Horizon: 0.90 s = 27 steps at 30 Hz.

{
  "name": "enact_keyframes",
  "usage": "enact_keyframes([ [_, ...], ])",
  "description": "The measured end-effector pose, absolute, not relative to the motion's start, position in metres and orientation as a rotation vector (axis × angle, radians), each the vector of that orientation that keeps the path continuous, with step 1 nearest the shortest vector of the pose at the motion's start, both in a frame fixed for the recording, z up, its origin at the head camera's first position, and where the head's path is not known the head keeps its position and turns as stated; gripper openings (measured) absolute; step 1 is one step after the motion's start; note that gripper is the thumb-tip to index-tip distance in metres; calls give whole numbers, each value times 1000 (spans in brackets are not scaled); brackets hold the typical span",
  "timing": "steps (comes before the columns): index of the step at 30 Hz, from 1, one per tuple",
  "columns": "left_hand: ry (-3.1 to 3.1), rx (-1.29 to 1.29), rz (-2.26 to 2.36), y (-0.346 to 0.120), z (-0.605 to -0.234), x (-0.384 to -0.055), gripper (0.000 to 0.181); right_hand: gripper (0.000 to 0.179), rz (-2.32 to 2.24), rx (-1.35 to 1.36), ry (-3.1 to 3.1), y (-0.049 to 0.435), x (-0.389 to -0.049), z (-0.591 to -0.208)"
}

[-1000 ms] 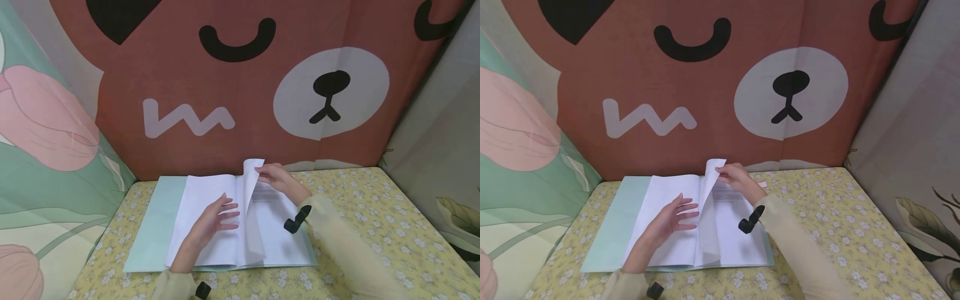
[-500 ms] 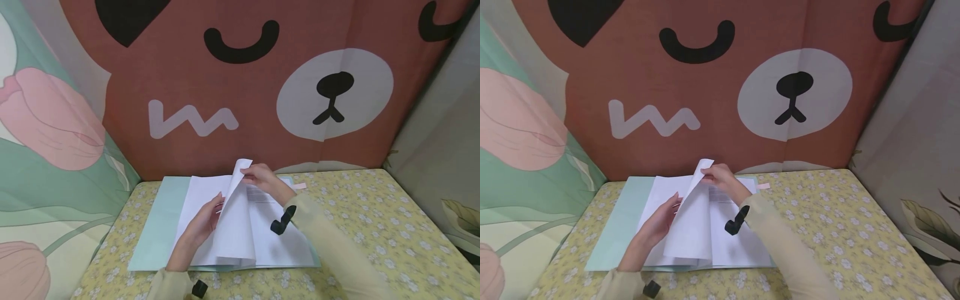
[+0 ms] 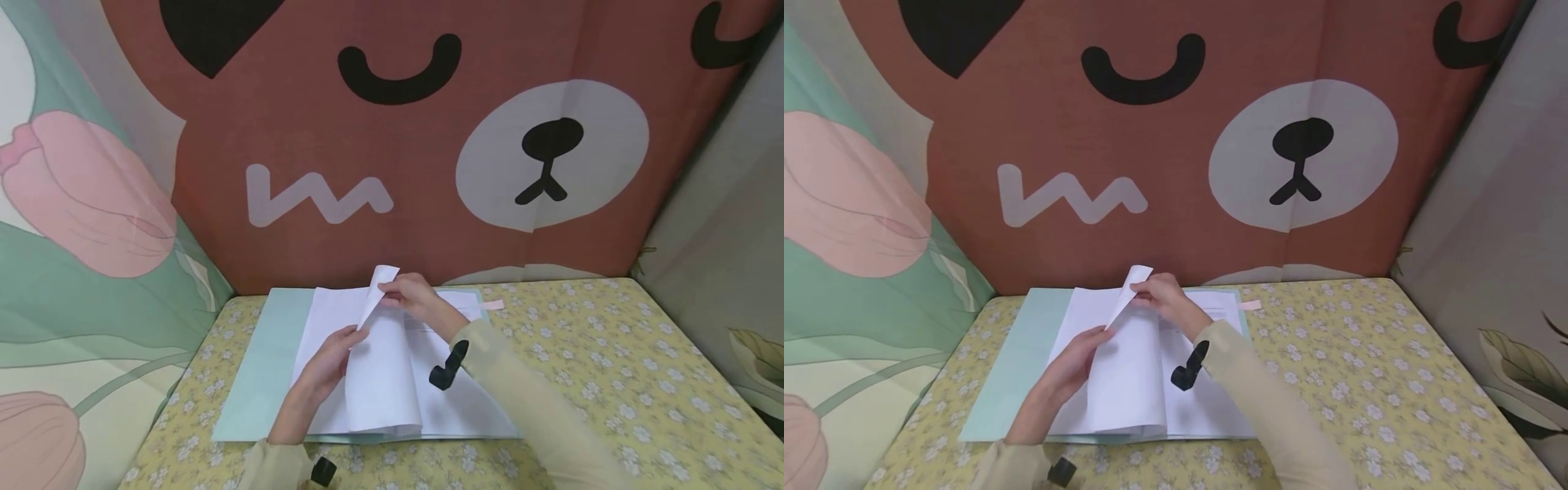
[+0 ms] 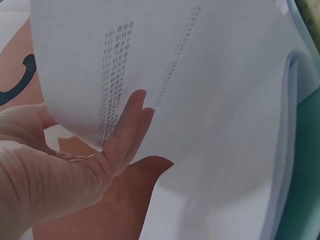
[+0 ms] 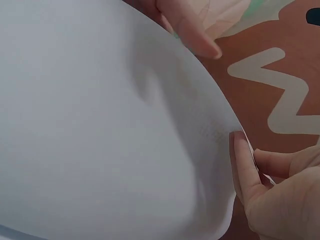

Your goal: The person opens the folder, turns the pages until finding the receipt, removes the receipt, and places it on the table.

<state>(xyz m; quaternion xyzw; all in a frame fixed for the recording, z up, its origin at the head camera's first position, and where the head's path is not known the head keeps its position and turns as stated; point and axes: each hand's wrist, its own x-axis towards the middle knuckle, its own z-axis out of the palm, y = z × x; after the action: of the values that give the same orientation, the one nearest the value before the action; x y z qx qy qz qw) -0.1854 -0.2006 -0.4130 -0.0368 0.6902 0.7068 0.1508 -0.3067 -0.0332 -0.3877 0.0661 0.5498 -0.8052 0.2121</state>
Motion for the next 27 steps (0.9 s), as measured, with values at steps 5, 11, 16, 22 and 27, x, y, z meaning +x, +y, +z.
enact_keyframes([
  [5, 2026, -106, 2009, -201, -417, -184, 50, 37, -2233, 177, 1529, -40, -303, -390],
  [11, 2083, -98, 1996, -202, -420, -181, 51, 30, -2233, 147, 1513, -44, -300, -392],
  [16, 2138, -160, 1997, -206, -420, -180, 51, 33, -2157, 67, 1633, -37, -299, -393],
  [22, 2248, -283, 1923, -218, -425, -180, 58, 44, -2026, 33, 1849, -18, -301, -396],
  [27, 2351, -345, 1812, -229, -431, -182, 62, 48, -1981, 15, 1938, 2, -303, -405],
])
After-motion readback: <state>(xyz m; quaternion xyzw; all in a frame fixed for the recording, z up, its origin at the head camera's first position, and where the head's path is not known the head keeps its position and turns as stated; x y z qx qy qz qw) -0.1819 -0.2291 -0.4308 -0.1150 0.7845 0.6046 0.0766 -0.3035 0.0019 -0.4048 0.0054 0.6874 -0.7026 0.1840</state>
